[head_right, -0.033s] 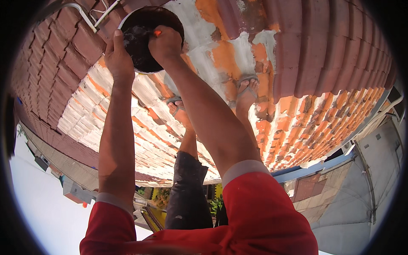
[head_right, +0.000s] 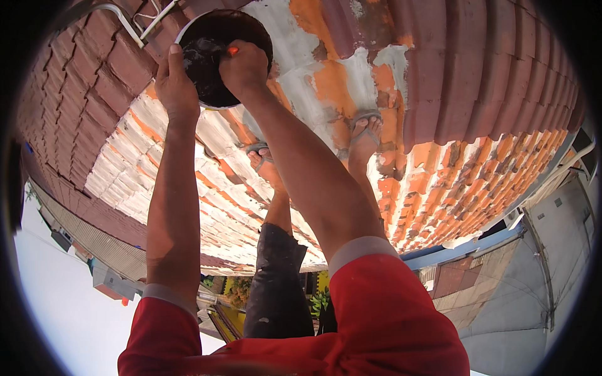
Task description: The person paints terracotta roof tiles with a reddish-brown coating using a brush. They hold a paint bucket in one hand and apply paint to the tiles, moving along the roof surface to cover additional areas.
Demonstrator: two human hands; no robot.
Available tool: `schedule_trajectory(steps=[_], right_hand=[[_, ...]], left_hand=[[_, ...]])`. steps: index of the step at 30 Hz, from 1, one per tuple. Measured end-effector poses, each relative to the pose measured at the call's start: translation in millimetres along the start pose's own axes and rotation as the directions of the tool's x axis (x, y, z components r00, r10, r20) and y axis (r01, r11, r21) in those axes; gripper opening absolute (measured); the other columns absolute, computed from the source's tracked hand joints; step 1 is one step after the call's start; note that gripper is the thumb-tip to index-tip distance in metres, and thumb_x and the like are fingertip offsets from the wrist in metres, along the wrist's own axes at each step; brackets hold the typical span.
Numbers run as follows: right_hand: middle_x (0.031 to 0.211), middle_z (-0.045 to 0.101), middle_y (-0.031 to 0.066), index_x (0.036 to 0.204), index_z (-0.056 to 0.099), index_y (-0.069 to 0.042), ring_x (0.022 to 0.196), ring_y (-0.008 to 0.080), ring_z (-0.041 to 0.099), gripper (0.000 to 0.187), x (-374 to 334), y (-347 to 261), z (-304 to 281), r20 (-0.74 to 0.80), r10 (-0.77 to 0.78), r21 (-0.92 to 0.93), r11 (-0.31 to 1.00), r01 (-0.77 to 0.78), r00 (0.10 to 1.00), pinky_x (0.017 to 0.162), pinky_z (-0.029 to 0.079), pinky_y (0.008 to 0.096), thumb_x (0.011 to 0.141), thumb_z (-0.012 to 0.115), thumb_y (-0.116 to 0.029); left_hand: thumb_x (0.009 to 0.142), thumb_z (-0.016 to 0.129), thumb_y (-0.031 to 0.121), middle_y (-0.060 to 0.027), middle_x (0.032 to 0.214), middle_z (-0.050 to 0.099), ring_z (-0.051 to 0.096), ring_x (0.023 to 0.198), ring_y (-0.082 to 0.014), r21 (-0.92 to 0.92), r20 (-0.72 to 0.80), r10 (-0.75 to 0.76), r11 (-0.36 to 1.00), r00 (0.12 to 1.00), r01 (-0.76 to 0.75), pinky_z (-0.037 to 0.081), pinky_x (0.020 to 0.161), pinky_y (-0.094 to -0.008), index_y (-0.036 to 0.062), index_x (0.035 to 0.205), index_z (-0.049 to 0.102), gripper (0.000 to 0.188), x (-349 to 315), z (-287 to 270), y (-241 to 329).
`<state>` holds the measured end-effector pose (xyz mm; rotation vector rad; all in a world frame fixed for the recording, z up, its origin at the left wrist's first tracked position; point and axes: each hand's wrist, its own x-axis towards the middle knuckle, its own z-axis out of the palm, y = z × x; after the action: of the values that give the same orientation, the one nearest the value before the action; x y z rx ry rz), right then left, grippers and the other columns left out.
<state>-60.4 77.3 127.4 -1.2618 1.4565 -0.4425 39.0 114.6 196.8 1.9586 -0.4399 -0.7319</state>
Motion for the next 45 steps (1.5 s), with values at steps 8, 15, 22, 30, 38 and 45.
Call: schedule_trajectory(steps=[8, 15, 22, 30, 38, 45], right_hand=[[0.111, 0.075, 0.0177, 0.120, 0.075, 0.004, 0.100, 0.0311, 0.080, 0.022, -31, 7, -119, 0.315, 0.236, 0.753, 0.527, -0.394, 0.919, 0.082, 0.070, 0.0418, 0.102, 0.073, -0.008], [0.107, 0.078, 0.0136, 0.119, 0.078, 0.001, 0.091, 0.0217, 0.079, 0.021, 2, 39, -249, -0.099, 0.084, 0.545, 0.838, -0.016, 0.992, 0.081, 0.066, 0.0345, 0.102, 0.072, -0.011], [0.091, 0.082, 0.0085, 0.119, 0.080, -0.009, 0.083, 0.0181, 0.079, 0.023, 62, 109, -248, -0.109, -0.228, -0.300, 0.935, 0.186, 0.968, 0.077, 0.062, 0.0332, 0.099, 0.072, -0.016], [0.091, 0.082, 0.0105, 0.118, 0.081, -0.012, 0.074, 0.0213, 0.077, 0.022, 102, 91, -262, 0.161, -0.304, -0.546, 0.765, 0.341, 0.939, 0.074, 0.062, 0.0345, 0.098, 0.072, -0.016], [0.104, 0.081, 0.0113, 0.120, 0.081, -0.015, 0.088, 0.0283, 0.078, 0.025, 117, 94, -249, 0.116, -0.623, -0.503, 0.635, 0.586, 0.774, 0.077, 0.064, 0.0400, 0.096, 0.074, -0.013], [0.113, 0.080, 0.0168, 0.115, 0.079, -0.008, 0.100, 0.0365, 0.076, 0.024, -7, 149, -265, 0.192, -0.154, -0.632, 0.736, 0.243, 0.969, 0.088, 0.064, 0.0476, 0.091, 0.076, -0.007]], left_hand=[[0.109, 0.063, 0.053, -0.0159, 0.136, 0.070, 0.066, 0.121, -0.0251, 0.022, -0.038, 0.002, 1.000, 0.999, -0.001, 0.054, 0.105, -0.0379, -0.0013, 0.146, 0.067, 0.065, 6, 5, 2], [0.108, 0.065, 0.056, -0.0170, 0.136, 0.072, 0.068, 0.122, -0.0268, 0.082, -0.056, -0.050, 0.995, 0.997, 0.054, 0.054, 0.106, -0.0399, 0.0010, 0.144, 0.070, 0.066, 10, 4, 2], [0.107, 0.064, 0.057, -0.0171, 0.138, 0.071, 0.067, 0.123, -0.0282, 0.091, -0.063, -0.064, 0.993, 0.996, 0.069, 0.054, 0.108, -0.0404, 0.0025, 0.146, 0.069, 0.067, 10, 2, -5], [0.107, 0.065, 0.057, -0.0178, 0.136, 0.072, 0.067, 0.123, -0.0289, 0.156, -0.092, -0.036, 0.986, 0.995, 0.050, 0.053, 0.107, -0.0408, 0.0003, 0.143, 0.071, 0.068, 8, 3, -5], [0.107, 0.065, 0.056, -0.0170, 0.135, 0.072, 0.067, 0.122, -0.0270, 0.037, -0.064, -0.057, 0.998, 0.996, 0.060, 0.053, 0.106, -0.0391, -0.0015, 0.144, 0.069, 0.068, 13, -1, -12], [0.107, 0.065, 0.055, -0.0159, 0.135, 0.072, 0.067, 0.121, -0.0255, 0.058, -0.049, -0.032, 0.998, 0.998, 0.035, 0.054, 0.106, -0.0385, -0.0009, 0.143, 0.070, 0.067, 12, -1, -7]])
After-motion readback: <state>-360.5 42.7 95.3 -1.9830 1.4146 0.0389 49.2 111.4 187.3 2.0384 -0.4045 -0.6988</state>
